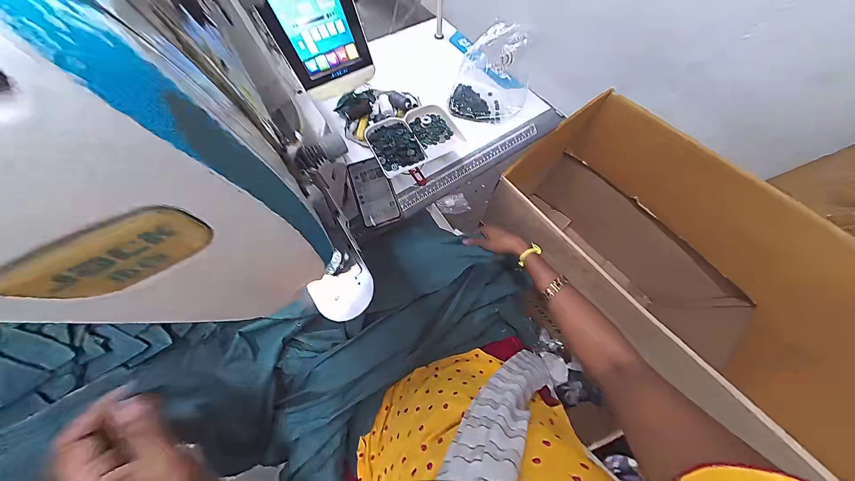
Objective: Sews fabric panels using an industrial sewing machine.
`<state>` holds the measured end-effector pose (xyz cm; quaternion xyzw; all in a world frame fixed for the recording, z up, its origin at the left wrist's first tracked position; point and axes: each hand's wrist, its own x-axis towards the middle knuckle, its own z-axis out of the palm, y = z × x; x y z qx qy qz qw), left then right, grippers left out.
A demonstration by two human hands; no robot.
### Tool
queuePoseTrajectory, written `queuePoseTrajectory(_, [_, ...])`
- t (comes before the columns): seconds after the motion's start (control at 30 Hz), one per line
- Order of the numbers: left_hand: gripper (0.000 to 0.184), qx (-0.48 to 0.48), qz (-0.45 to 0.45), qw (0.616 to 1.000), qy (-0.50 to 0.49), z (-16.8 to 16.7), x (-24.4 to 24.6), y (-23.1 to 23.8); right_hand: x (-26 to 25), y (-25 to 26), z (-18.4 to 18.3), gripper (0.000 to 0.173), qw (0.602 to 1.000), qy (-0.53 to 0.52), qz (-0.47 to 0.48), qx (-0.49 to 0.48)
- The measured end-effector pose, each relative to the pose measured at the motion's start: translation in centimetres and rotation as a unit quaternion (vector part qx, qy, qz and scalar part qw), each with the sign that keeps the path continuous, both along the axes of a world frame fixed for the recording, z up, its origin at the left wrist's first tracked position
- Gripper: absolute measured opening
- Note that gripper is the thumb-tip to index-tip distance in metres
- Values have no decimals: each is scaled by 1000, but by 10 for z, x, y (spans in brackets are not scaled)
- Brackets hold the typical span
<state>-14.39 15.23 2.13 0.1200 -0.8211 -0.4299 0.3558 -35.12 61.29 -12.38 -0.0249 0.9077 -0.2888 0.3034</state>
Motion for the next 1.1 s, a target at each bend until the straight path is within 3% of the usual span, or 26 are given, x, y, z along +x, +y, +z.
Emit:
queuePoseTrajectory(0.07, [48,-122,-127,980,-94,-14,4,25,13,-4,26,50,999,38,12,20])
queuePoseTrajectory(0.13, [45,-129,-200,963,-129,-29,10,66,40,-13,69,46,997,78,-13,6])
queuePoseTrajectory(0.2, [53,-6,-302,938,-173,-37,18,118,79,-40,121,40,990,114,-19,-76])
queuePoseTrajectory(0.27, [91,199,-427,860,-198,-37,21,156,123,-79,160,33,969,143,40,-195])
queuePoseTrajectory(0.3, [100,260,-435,839,-198,-30,21,166,142,-97,170,29,946,160,99,-265])
queuePoseTrajectory(0.33, [94,283,-390,853,-198,-20,23,169,155,-110,176,28,917,157,155,-331])
queuePoseTrajectory(0.43, [41,278,-271,907,-162,-3,16,144,153,-112,190,30,886,167,149,-406])
queuePoseTrajectory(0.47, [35,255,-263,918,-153,-3,17,131,145,-108,190,28,888,187,128,-400])
queuePoseTrajectory(0.57, [36,197,-252,934,-160,-4,28,105,132,-117,179,22,882,296,150,-335])
queuePoseTrajectory(0.67, [33,186,-253,936,-161,-2,34,102,140,-150,169,41,852,360,244,-291])
queuePoseTrajectory(0.7, [32,184,-254,937,-155,-2,35,103,141,-161,165,40,840,378,252,-298])
queuePoseTrajectory(0.77, [37,166,-252,943,-142,0,35,102,140,-178,157,19,805,425,250,-329])
queuePoseTrajectory(0.87, [58,32,-212,971,-106,0,34,102,136,-190,160,12,752,468,275,-374])
queuePoseTrajectory(0.93, [48,-55,-219,972,-68,1,31,102,138,-195,171,13,728,482,290,-391])
queuePoseTrajectory(1.03, [21,-4,-275,962,3,2,22,111,141,-193,192,12,700,499,281,-427])
queuePoseTrajectory(1.1, [20,104,-324,940,-31,4,15,109,133,-184,196,15,734,486,204,-429])
